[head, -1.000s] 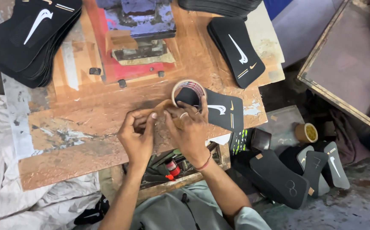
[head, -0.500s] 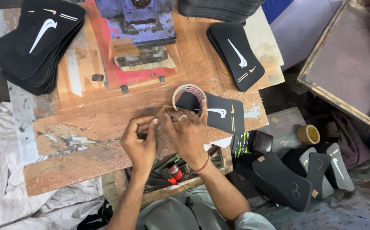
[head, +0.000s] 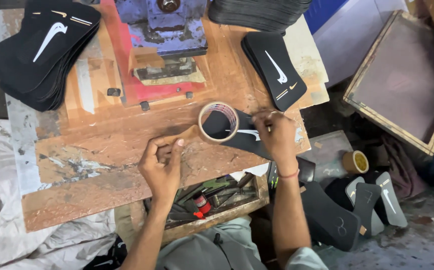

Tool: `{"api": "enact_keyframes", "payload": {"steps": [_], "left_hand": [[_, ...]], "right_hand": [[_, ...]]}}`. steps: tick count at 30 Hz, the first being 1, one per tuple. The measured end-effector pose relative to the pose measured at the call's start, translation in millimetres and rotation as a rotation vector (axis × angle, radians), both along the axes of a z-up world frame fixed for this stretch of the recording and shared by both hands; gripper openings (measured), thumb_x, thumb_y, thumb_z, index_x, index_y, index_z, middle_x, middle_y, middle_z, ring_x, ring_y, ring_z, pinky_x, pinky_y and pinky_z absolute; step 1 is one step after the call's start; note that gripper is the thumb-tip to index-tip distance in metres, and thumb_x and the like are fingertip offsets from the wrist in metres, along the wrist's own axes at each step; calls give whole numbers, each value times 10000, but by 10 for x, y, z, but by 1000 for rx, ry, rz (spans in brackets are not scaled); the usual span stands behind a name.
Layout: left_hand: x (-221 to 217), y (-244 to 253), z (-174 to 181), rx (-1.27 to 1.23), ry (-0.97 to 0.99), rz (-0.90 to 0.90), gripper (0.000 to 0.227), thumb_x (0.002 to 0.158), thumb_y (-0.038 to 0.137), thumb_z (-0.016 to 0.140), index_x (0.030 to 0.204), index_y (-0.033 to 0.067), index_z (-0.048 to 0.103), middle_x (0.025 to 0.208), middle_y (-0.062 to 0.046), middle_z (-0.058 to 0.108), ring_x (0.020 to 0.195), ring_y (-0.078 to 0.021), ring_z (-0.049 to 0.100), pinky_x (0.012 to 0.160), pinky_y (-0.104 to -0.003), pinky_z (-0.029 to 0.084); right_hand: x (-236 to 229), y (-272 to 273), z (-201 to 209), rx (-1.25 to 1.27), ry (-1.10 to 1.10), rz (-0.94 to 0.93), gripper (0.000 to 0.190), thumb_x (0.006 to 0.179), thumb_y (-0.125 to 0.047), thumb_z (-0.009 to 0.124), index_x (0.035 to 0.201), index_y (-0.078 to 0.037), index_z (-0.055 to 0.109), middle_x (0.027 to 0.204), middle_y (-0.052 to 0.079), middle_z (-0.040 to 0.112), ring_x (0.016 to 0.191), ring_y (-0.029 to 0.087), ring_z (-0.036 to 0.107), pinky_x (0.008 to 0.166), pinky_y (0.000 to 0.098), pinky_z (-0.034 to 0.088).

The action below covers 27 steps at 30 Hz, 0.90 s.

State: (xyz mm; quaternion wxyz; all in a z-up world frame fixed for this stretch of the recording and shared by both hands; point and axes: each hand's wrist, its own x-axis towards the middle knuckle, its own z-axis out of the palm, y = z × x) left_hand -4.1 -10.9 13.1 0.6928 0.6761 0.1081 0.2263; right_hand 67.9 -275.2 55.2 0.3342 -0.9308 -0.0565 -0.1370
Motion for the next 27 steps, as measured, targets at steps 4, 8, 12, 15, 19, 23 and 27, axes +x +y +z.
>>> {"api": "enact_keyframes", "payload": {"steps": [4, 8, 12, 15, 19, 23, 27], "left_hand": [[46, -13, -39, -4, -6, 9, 154, 946, 59, 773, 1036, -22, 678, 932, -56, 752, 797, -52, 671, 663, -206, 535], [-24, 15, -71, 8, 69, 29, 158, 945, 61, 776, 1033, -18, 670, 880, -43, 740, 759, -47, 649, 629, -203, 516], [32, 10, -10, -2, 31, 13, 116, 959, 55, 752, 1025, -8, 681, 912, -28, 745, 780, -41, 669, 641, -195, 512], [23, 18, -53, -12, 17, 18, 103, 968, 54, 748, 1022, -6, 684, 910, -27, 743, 781, -36, 657, 652, -193, 516], [17, 10, -69, -15, 3, 8, 106, 968, 49, 755, 1019, -10, 683, 915, -31, 738, 791, -34, 646, 667, -193, 525], [31, 18, 35, -45, -30, -43, 117, 960, 35, 760, 1027, -17, 681, 914, -37, 733, 797, -31, 642, 673, -189, 523], [66, 102, 301, -23, -82, -122, 133, 936, 30, 768, 1018, -15, 674, 900, -34, 740, 785, -36, 666, 660, -185, 526]], "right_hand": [[-229, 376, 407, -315, -303, -19, 375, 858, -161, 806, 1195, -14, 734, 1048, 191, 682, 982, 381, 635, 848, 465, 497], [-390, 865, 535, -178, -261, 180, 376, 870, -239, 807, 1215, -123, 715, 1054, 137, 667, 1045, 322, 620, 908, 446, 471], [-235, 1086, 425, -396, -221, 352, 456, 889, -281, 762, 1288, -83, 665, 978, 109, 690, 948, 311, 647, 889, 483, 439], [-171, 1066, 373, -348, -147, 440, 404, 937, -239, 706, 1318, -115, 662, 980, 112, 707, 916, 302, 669, 900, 471, 497], [-101, 1031, 456, -270, 39, 417, 420, 919, -190, 666, 1330, -103, 646, 976, 136, 717, 810, 346, 681, 677, 463, 538], [-85, 953, 554, -184, -172, 490, 247, 922, -195, 685, 1154, -109, 683, 959, 114, 714, 803, 350, 699, 683, 442, 549], [-143, 883, 822, 14, -129, 586, 112, 966, -146, 696, 1052, -75, 684, 955, 127, 702, 769, 310, 705, 678, 394, 556]]}}
